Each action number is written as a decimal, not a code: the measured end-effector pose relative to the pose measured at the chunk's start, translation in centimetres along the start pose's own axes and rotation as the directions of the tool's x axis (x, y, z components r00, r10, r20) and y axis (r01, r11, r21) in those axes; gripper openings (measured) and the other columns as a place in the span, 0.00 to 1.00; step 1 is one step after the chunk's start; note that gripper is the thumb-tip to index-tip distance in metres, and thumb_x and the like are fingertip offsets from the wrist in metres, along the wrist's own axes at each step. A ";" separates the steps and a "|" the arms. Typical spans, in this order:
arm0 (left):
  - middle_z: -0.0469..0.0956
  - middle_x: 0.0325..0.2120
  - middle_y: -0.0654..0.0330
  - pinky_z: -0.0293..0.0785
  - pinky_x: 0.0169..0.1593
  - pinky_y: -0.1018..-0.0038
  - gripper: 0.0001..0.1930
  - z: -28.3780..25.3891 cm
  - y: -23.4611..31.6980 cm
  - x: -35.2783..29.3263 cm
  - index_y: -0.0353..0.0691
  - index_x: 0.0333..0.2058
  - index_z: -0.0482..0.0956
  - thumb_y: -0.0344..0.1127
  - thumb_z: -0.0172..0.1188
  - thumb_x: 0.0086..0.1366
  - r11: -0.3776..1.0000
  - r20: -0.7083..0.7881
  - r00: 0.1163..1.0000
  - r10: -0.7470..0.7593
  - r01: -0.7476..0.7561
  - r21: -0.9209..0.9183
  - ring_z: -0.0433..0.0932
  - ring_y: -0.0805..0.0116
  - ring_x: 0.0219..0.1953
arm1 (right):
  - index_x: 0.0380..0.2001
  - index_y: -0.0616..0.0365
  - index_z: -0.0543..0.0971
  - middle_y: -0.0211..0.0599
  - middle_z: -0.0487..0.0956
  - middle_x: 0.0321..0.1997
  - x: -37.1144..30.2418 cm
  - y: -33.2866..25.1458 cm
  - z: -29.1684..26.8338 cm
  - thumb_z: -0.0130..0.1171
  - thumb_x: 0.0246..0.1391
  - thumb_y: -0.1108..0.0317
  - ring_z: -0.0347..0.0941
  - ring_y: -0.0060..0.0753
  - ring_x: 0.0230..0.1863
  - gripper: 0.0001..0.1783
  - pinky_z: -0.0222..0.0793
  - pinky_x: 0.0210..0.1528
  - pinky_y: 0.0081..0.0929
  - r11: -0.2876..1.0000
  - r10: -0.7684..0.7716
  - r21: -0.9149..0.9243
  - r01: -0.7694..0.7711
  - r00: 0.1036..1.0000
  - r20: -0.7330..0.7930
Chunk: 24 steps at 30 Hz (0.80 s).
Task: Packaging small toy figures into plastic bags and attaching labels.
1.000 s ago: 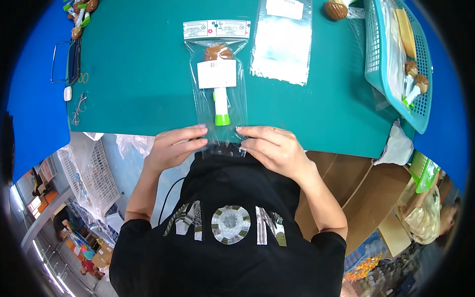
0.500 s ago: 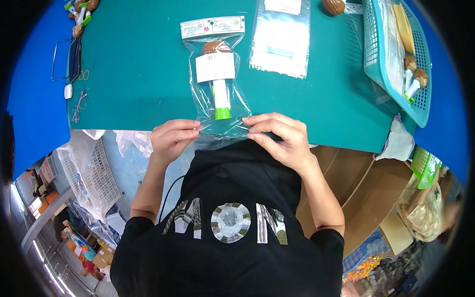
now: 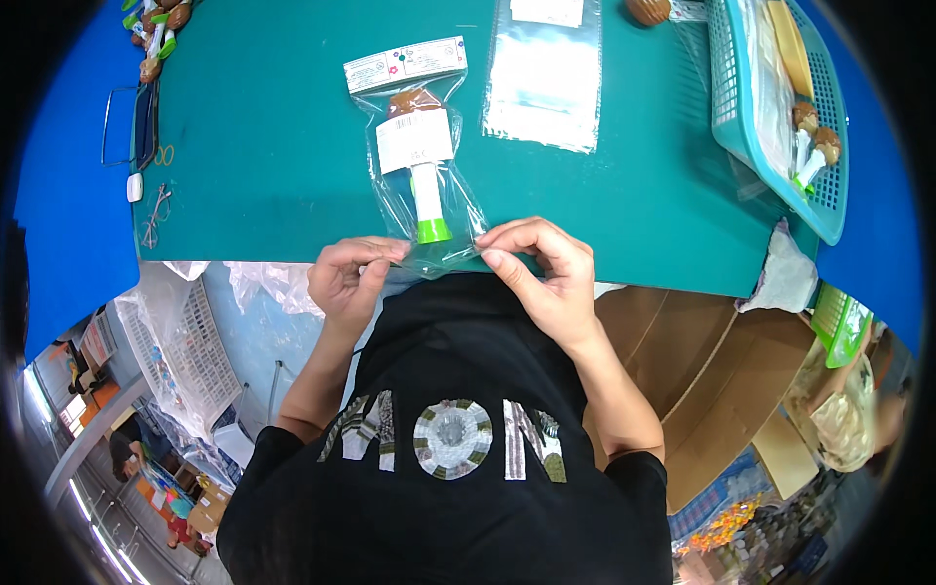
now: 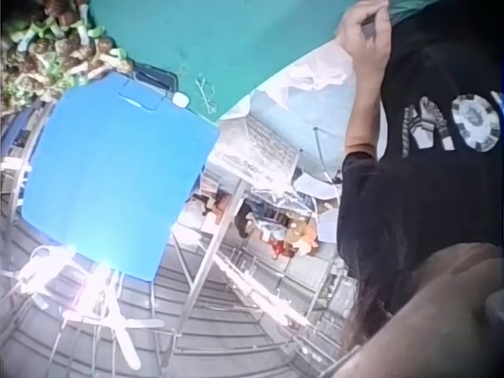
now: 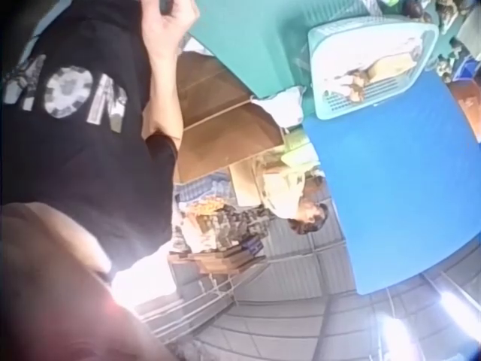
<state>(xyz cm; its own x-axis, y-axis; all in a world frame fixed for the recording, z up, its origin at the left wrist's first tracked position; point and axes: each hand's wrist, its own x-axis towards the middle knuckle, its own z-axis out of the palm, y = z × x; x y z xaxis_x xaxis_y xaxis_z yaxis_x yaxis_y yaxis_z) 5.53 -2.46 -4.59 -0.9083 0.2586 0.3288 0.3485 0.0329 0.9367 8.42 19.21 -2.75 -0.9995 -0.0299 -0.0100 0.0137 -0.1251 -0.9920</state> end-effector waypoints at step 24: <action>0.76 0.20 0.61 0.70 0.27 0.85 0.04 2.5 2.2 -2.5 0.30 0.26 0.73 0.22 0.60 0.55 0.871 -0.390 0.790 -0.473 0.487 -0.070 0.74 0.81 0.22 | 0.21 0.64 0.74 0.28 0.75 0.18 -1.2 -0.6 3.1 0.61 0.49 0.74 0.69 0.12 0.20 0.08 0.64 0.24 0.09 0.944 0.088 -0.261 -0.200 0.919 -0.384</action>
<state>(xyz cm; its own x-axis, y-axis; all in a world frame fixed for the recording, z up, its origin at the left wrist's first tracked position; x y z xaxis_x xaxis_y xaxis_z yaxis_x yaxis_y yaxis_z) 9.13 -0.56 -3.63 -0.9725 -0.1882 -0.1368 -0.1552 0.0867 0.9841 9.65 16.28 -1.73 -0.9282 0.3427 -0.1448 0.2051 0.1468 -0.9677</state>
